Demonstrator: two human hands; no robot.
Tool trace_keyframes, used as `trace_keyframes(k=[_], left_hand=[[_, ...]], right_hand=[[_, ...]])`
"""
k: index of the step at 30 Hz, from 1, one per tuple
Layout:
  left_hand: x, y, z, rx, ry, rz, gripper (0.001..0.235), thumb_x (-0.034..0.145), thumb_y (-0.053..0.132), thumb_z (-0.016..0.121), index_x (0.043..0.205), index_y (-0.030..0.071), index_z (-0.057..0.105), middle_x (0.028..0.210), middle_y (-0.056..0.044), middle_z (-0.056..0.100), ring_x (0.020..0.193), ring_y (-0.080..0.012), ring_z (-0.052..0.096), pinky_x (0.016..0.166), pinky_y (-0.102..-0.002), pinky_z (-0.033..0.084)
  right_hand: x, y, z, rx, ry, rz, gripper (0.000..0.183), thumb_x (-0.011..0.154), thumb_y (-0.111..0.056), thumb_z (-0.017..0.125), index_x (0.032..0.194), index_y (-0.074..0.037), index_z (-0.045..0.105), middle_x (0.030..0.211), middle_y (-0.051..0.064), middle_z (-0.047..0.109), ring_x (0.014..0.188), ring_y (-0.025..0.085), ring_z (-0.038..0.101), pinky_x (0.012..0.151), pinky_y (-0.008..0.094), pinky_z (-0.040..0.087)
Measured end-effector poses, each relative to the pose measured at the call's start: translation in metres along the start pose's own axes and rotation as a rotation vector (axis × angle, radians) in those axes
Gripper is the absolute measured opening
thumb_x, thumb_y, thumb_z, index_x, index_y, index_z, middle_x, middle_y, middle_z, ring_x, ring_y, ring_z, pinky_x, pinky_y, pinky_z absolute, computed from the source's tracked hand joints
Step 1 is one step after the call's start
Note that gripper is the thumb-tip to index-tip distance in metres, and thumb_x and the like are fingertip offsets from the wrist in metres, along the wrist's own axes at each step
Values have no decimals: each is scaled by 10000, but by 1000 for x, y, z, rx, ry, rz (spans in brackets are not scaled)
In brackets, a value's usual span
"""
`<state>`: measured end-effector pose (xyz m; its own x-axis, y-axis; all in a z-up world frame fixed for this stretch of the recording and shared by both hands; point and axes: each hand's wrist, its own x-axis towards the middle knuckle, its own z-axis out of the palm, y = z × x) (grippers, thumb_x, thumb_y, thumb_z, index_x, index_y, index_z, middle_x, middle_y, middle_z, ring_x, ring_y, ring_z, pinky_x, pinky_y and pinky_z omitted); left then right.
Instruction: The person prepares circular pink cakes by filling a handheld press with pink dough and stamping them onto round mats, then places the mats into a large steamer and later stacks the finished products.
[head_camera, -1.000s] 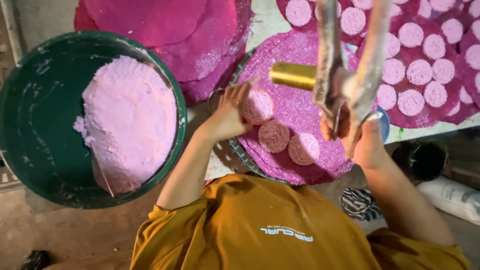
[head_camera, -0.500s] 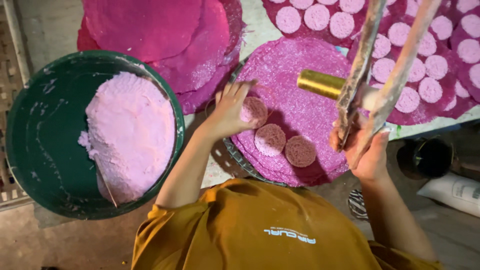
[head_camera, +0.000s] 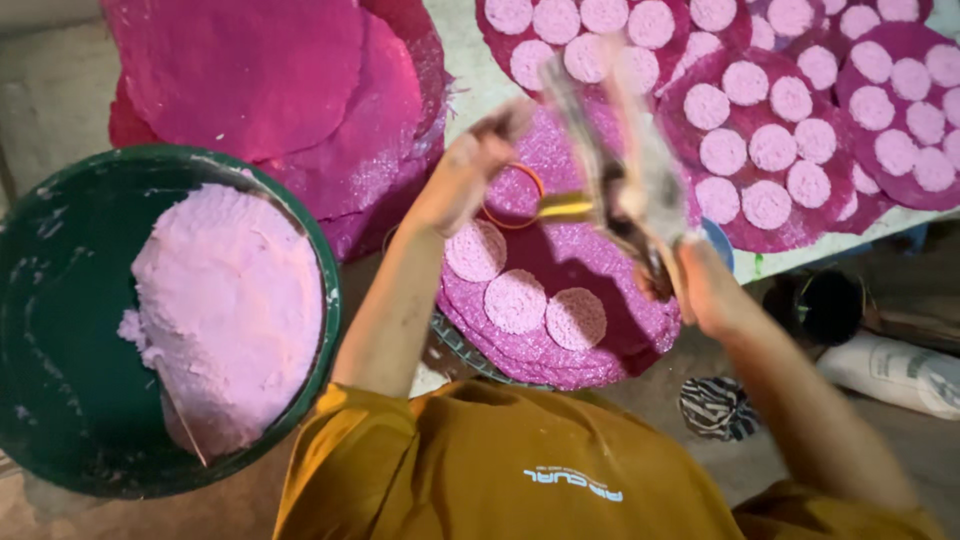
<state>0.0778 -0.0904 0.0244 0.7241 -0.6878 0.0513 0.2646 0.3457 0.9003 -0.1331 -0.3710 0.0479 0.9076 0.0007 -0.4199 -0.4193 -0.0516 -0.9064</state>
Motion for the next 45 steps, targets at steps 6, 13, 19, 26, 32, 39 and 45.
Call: trace_keyframes(k=[6, 13, 19, 26, 32, 39, 45], left_hand=[[27, -7, 15, -1131, -89, 361, 563, 1139, 636, 524, 1056, 84, 601, 912, -61, 632, 889, -227, 617, 969, -379, 500], [28, -7, -27, -981, 259, 426, 417, 982, 566, 510, 855, 169, 498, 721, 40, 473, 715, -147, 512, 838, -388, 459], [20, -27, -31, -1029, 343, 391, 354, 957, 506, 497, 814, 184, 460, 692, 48, 428, 688, -140, 455, 779, -368, 414], [46, -45, -15, -1069, 332, 404, 294, 931, 434, 445, 772, 189, 416, 662, 49, 394, 647, -139, 406, 755, -363, 402], [54, -21, -33, -906, 348, 444, 333, 930, 446, 416, 728, 184, 378, 603, 48, 330, 567, -144, 361, 666, -377, 390], [37, -19, -32, -898, 526, 369, 338, 898, 453, 411, 705, 176, 388, 541, 48, 306, 509, -146, 332, 578, -362, 363], [57, -21, -10, -1044, 617, 318, 334, 850, 445, 389, 645, 183, 363, 525, 34, 318, 491, -146, 309, 574, -344, 336]], right_hand=[[69, -67, 4, -239, -237, 498, 669, 984, -559, 243, 1020, -42, 666, 757, 75, 657, 652, 202, 589, 633, 377, 542], [89, -114, 55, -848, -136, 127, 781, 998, -668, 269, 805, -2, 629, 635, 114, 596, 596, 243, 606, 605, 415, 502], [89, -112, 64, -943, -124, 186, 761, 1014, -646, 295, 844, -9, 674, 659, 160, 647, 623, 292, 649, 640, 458, 515], [86, -119, 46, -1202, -35, 99, 678, 1032, -623, 301, 1147, -94, 710, 699, 204, 671, 691, 359, 681, 696, 514, 530], [98, -100, 60, -1081, 82, -74, 598, 1029, -568, 378, 1236, -100, 686, 730, 201, 686, 669, 389, 685, 662, 529, 538], [98, -85, 66, -974, -25, -85, 609, 1070, -545, 376, 1087, -40, 715, 727, 222, 664, 675, 397, 658, 695, 516, 514], [93, -111, 52, -1147, 23, -67, 635, 1067, -590, 361, 1160, -96, 748, 809, 255, 702, 806, 428, 688, 761, 524, 526]])
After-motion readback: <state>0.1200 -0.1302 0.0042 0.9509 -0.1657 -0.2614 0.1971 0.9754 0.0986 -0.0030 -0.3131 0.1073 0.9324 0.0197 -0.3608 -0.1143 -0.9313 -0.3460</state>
